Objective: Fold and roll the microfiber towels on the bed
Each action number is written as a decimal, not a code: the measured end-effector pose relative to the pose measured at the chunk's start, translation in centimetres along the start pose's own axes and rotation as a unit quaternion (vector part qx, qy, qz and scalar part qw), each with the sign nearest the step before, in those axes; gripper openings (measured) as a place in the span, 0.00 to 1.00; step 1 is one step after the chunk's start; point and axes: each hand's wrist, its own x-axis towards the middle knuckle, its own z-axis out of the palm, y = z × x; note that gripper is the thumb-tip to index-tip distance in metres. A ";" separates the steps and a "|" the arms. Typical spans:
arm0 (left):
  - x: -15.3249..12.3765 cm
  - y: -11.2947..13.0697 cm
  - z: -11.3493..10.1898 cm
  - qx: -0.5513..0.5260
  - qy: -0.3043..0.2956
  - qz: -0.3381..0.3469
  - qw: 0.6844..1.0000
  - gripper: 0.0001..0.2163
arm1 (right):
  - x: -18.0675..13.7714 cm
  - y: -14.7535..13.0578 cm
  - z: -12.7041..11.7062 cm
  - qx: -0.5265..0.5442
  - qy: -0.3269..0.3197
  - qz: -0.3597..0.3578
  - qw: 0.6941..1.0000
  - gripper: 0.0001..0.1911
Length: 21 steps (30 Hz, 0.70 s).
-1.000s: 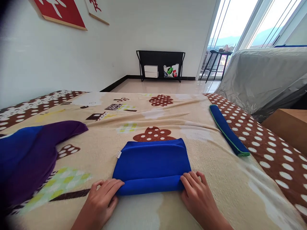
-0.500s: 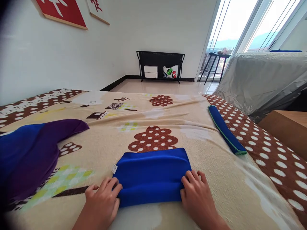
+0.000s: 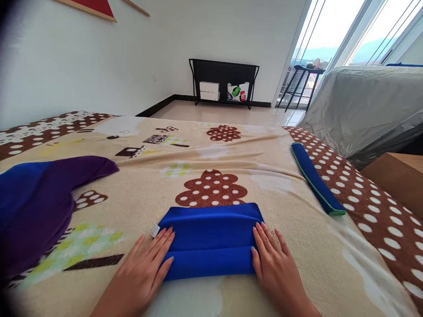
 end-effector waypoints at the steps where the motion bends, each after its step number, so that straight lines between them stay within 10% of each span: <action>1: 0.6 0.7 -0.1 0.000 -0.001 -0.009 1.000 0.22 | 0.6 -1.0 -0.3 0.000 0.001 -0.003 1.000 0.26; 7: 5.4 4.4 0.1 -0.072 -0.068 0.041 0.994 0.23 | 5.1 -7.1 -0.9 0.105 -0.070 -0.069 0.990 0.26; 15: 1.9 -0.8 1.4 -0.006 -0.061 -0.106 0.992 0.24 | 3.6 0.1 1.0 0.045 -0.075 0.064 0.994 0.29; 21: 7.8 3.3 1.3 -0.092 -0.138 0.043 0.985 0.25 | 8.4 -5.2 -0.1 0.138 -0.143 -0.050 0.979 0.29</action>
